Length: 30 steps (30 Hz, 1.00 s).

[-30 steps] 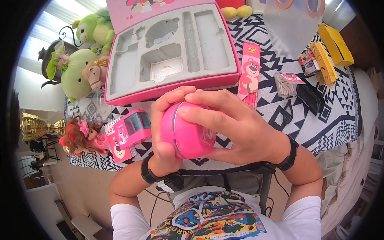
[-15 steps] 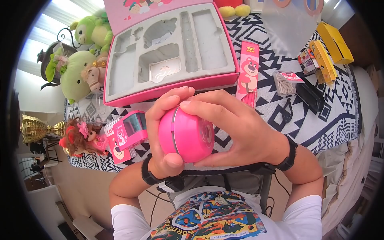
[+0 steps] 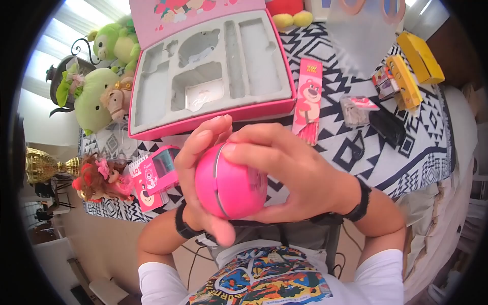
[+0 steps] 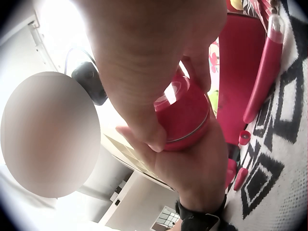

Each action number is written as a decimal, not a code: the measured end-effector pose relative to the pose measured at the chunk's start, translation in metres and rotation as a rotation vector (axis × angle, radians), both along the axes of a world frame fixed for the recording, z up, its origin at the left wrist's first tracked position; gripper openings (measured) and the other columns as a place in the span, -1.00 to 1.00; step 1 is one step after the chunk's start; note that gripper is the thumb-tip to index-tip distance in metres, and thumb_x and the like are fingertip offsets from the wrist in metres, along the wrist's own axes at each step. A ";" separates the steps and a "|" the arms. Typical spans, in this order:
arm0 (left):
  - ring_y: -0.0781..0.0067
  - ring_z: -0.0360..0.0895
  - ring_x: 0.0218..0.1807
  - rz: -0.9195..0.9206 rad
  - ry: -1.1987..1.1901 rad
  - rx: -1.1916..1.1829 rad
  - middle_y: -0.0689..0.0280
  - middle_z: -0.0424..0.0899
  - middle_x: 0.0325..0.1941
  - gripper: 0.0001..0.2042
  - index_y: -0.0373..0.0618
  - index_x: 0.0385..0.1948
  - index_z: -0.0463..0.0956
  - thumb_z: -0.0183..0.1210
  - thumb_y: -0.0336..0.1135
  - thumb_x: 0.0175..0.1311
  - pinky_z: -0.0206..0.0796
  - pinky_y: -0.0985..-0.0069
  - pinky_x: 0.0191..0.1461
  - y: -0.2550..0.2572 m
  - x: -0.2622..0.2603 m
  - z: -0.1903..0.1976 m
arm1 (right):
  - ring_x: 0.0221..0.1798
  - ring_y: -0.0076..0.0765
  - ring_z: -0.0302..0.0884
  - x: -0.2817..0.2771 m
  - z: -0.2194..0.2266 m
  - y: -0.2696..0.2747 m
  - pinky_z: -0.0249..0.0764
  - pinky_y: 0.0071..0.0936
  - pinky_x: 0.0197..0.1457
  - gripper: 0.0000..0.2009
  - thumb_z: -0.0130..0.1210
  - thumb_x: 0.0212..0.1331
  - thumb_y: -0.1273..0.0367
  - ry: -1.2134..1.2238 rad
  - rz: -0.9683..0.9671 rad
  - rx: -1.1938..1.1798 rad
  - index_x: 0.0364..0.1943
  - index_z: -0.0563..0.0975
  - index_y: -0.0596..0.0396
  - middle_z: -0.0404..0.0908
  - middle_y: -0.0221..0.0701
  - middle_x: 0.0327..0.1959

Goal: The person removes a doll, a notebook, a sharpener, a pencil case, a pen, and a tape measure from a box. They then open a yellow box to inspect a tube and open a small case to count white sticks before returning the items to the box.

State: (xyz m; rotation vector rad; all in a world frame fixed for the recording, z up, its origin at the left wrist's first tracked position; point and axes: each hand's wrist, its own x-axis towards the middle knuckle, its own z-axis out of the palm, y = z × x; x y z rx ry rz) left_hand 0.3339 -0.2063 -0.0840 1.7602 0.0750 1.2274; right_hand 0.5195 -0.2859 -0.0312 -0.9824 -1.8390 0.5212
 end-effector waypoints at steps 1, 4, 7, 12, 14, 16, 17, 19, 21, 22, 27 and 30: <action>-0.03 0.30 0.44 -0.024 -0.045 -0.072 -0.16 0.26 0.44 0.30 -0.32 0.43 0.12 0.38 0.59 -0.24 0.16 0.13 0.47 -0.003 0.003 0.000 | 0.16 -0.01 0.53 0.000 0.000 0.000 0.55 -0.22 0.16 -0.19 0.58 -0.19 0.36 0.014 -0.002 0.074 0.29 0.45 0.04 0.46 -0.14 0.19; 0.13 0.29 0.45 -0.296 -0.085 -0.475 -0.03 0.19 0.49 0.38 -0.31 0.52 -0.08 0.37 0.59 -0.21 0.20 0.19 0.47 -0.014 0.007 0.009 | 0.24 0.05 0.51 0.000 -0.001 -0.001 0.56 -0.12 0.23 -0.31 0.49 -0.17 0.50 -0.054 -0.034 0.231 0.21 0.55 -0.04 0.43 -0.13 0.23; 0.21 0.33 0.41 -0.384 0.061 -0.803 0.05 0.24 0.45 0.29 -0.24 0.52 -0.06 0.36 0.54 -0.09 0.26 0.26 0.43 -0.013 -0.001 0.024 | 0.23 0.06 0.52 0.004 -0.004 0.003 0.59 -0.13 0.23 -0.34 0.44 -0.17 0.55 -0.192 -0.038 0.327 0.18 0.58 -0.08 0.46 -0.17 0.23; 0.27 0.42 0.32 -0.378 0.096 -0.798 0.12 0.34 0.32 0.12 -0.18 0.47 0.02 0.36 0.44 0.04 0.35 0.32 0.32 -0.013 -0.002 0.017 | 0.20 0.04 0.54 0.000 -0.004 0.003 0.60 -0.13 0.23 -0.37 0.38 -0.15 0.60 -0.199 -0.074 0.246 0.16 0.60 -0.11 0.47 -0.18 0.25; 0.28 0.44 0.29 -0.383 0.077 -0.793 0.12 0.36 0.30 0.10 -0.18 0.44 0.03 0.36 0.43 0.04 0.38 0.33 0.30 -0.014 -0.001 0.014 | 0.17 0.02 0.54 0.000 -0.002 0.002 0.60 -0.13 0.23 -0.36 0.40 -0.17 0.59 -0.194 -0.076 0.228 0.16 0.60 -0.11 0.47 -0.17 0.25; 0.28 0.45 0.29 -0.388 0.081 -0.800 0.12 0.37 0.29 0.10 -0.17 0.44 0.04 0.37 0.43 0.04 0.38 0.33 0.29 -0.015 -0.001 0.012 | 0.15 0.00 0.55 0.000 -0.001 0.002 0.59 -0.16 0.16 -0.34 0.43 -0.20 0.57 -0.185 -0.062 0.205 0.16 0.61 -0.11 0.47 -0.17 0.25; 0.28 0.46 0.28 -0.390 0.083 -0.808 0.11 0.38 0.28 0.09 -0.17 0.43 0.04 0.37 0.42 0.04 0.39 0.33 0.28 -0.015 -0.002 0.012 | 0.15 0.00 0.55 0.000 0.001 0.002 0.59 -0.16 0.16 -0.34 0.43 -0.20 0.57 -0.186 -0.063 0.210 0.16 0.61 -0.11 0.47 -0.17 0.25; 0.28 0.46 0.28 -0.388 0.088 -0.809 0.11 0.38 0.27 0.09 -0.16 0.43 0.04 0.36 0.43 0.04 0.40 0.33 0.28 -0.016 -0.002 0.013 | 0.13 -0.01 0.56 -0.001 0.003 0.001 0.56 -0.20 0.10 -0.33 0.46 -0.22 0.55 -0.170 -0.062 0.181 0.16 0.61 -0.11 0.46 -0.17 0.24; 0.28 0.46 0.27 -0.385 0.093 -0.810 0.11 0.38 0.27 0.10 -0.16 0.43 0.04 0.36 0.45 0.03 0.40 0.33 0.27 -0.016 -0.002 0.014 | 0.13 -0.01 0.56 0.000 0.004 0.001 0.55 -0.21 0.09 -0.32 0.48 -0.23 0.53 -0.163 -0.058 0.170 0.16 0.61 -0.10 0.46 -0.17 0.23; 0.28 0.46 0.27 -0.383 0.089 -0.820 0.11 0.39 0.27 0.10 -0.16 0.44 0.04 0.35 0.46 0.03 0.40 0.34 0.27 -0.016 -0.001 0.015 | 0.12 -0.01 0.56 0.000 0.004 0.000 0.54 -0.23 0.07 -0.32 0.49 -0.24 0.52 -0.158 -0.054 0.155 0.16 0.61 -0.10 0.45 -0.18 0.23; 0.29 0.46 0.28 -0.381 0.094 -0.797 0.10 0.38 0.28 0.12 -0.15 0.44 0.04 0.29 0.53 0.03 0.40 0.35 0.27 -0.016 0.000 0.012 | 0.11 -0.01 0.57 0.002 0.009 -0.003 0.54 -0.21 0.10 -0.29 0.54 -0.28 0.47 -0.201 -0.075 0.124 0.16 0.61 -0.09 0.45 -0.18 0.23; 0.13 0.47 0.35 -0.389 0.168 -0.782 0.02 0.40 0.32 0.18 -0.16 0.43 0.05 0.18 0.66 -0.05 0.44 0.20 0.34 -0.015 0.000 0.011 | 0.12 -0.01 0.56 0.004 0.012 -0.005 0.53 -0.18 0.11 -0.26 0.56 -0.30 0.45 -0.235 -0.083 0.096 0.18 0.60 -0.08 0.45 -0.18 0.24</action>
